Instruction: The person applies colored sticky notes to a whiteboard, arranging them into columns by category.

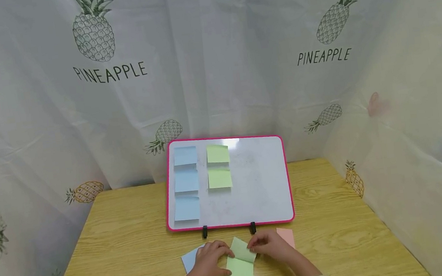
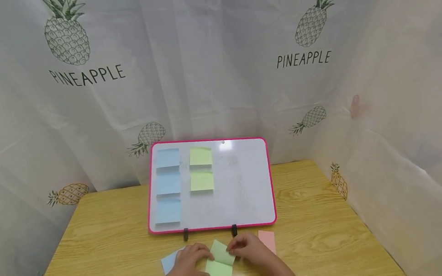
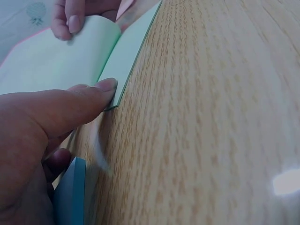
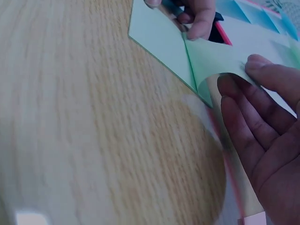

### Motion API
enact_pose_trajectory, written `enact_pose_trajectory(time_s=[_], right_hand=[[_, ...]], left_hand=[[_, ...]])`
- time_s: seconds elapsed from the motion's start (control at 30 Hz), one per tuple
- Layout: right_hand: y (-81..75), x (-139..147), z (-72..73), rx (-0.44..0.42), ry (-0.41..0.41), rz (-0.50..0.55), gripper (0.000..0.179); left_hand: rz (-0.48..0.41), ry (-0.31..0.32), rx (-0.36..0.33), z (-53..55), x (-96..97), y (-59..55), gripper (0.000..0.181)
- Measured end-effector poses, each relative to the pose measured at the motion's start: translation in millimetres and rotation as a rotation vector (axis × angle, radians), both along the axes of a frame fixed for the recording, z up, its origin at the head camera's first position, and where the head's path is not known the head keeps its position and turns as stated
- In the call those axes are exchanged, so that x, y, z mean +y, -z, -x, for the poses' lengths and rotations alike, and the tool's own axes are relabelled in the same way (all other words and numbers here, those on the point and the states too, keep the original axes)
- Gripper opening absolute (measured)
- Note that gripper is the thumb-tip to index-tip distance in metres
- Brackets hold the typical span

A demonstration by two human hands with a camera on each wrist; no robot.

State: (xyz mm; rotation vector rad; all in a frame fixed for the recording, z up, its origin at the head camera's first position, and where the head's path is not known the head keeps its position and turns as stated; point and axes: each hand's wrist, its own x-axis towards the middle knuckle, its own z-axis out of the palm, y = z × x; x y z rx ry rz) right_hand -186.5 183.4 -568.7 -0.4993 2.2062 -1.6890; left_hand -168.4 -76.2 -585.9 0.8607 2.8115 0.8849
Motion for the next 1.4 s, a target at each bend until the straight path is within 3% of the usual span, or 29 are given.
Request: enact_pose_trajectory(time_s=[0.17, 0.4, 0.53, 0.87, 1.4], right_hand=[[2.8, -3.3, -6.7, -0.019, 0.064, 0.001, 0.017], [17.6, -5.1, -2.8, -0.017, 0.175, -0.033, 0.023], [18.7, -7.7, -2.1, 0.003, 0.232, -0.027, 0.023], [20.4, -14.1, -1.6, 0.013, 0.373, -0.059, 0.02], [20.0, -29.4, -7.2, 0.021, 0.581, -0.004, 0.02]], left_hand=[[-0.009, -0.008, -0.001, 0.8, 1.1, 3.7, 0.036], [-0.026, -0.009, 0.018, 1.9, 0.3, 7.0, 0.04], [-0.038, -0.006, 0.026, 1.2, 0.9, 5.8, 0.046], [-0.032, -0.021, -0.045, 2.0, 2.1, 2.8, 0.052], [-0.033, -0.028, -0.027, 1.8, 1.0, 2.5, 0.05]])
